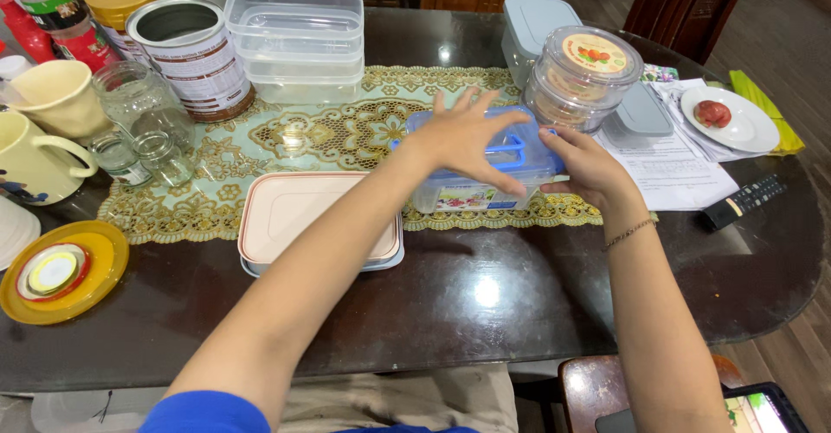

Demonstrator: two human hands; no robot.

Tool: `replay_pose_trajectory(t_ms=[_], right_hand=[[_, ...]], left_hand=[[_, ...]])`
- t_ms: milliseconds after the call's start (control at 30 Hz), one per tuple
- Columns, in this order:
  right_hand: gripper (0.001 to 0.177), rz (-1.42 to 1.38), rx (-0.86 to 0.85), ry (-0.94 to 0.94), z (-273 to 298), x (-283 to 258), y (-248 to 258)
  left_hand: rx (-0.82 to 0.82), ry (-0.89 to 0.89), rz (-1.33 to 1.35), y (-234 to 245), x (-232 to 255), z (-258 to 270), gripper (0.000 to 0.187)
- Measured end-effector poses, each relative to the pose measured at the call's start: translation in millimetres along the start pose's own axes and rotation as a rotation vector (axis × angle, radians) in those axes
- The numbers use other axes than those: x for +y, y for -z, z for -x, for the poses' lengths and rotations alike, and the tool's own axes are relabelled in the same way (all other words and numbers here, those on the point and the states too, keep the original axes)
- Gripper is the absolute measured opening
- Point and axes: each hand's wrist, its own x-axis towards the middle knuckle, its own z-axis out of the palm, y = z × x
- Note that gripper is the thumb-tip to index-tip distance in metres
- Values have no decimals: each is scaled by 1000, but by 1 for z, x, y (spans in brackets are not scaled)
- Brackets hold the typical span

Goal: The person opens and closes various plastic and glass containers on a dining table, then stacks them by size and type. They handle rectangular plastic containers with snap lids, round glass jars with screw lids, and smaller round containers, arranging them into neat stacks.

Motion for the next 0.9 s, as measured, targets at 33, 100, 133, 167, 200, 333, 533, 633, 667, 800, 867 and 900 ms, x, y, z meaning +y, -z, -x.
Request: replay_pose_trajectory(t_ms=[33,100,133,167,200,333,533,633,667,800,867,900], right_hand=[[51,-17,-11,2,-3,3,2],[50,-50,-24,4,-6,11,9],[50,-98,-59,22,-8,15,12],[50,-146,-94,40,-10,20,14],[50,-197,-131,59,-13,24,16],[48,-312,-217,85,-19,31,21],[47,-282,-159,76,-18,29,19],[48,-284,-146,67,-17,27,16],[47,-274,-142,63,-16,26,16],[45,-215,-92,41,-15,23,15],[44,-179,-78,50,-15,22,15],[43,-161,-71,54,-15,22,14]], left_hand=[[-27,2,-25,-1,5,-3,121],[-79,7,-39,-1,8,-9,121],[-105,11,-31,-1,7,-11,118],[-131,15,-23,-1,6,-13,115],[-145,1,-25,0,5,-15,113],[-196,-13,-34,2,3,-18,106],[-220,-42,-28,6,6,-17,101],[-223,-40,-44,3,5,-16,100],[-219,-37,-51,1,5,-16,99],[-151,-71,-42,-7,3,-14,96],[-132,-78,-31,-9,1,-13,96],[-140,-72,-40,-10,0,-13,96]])
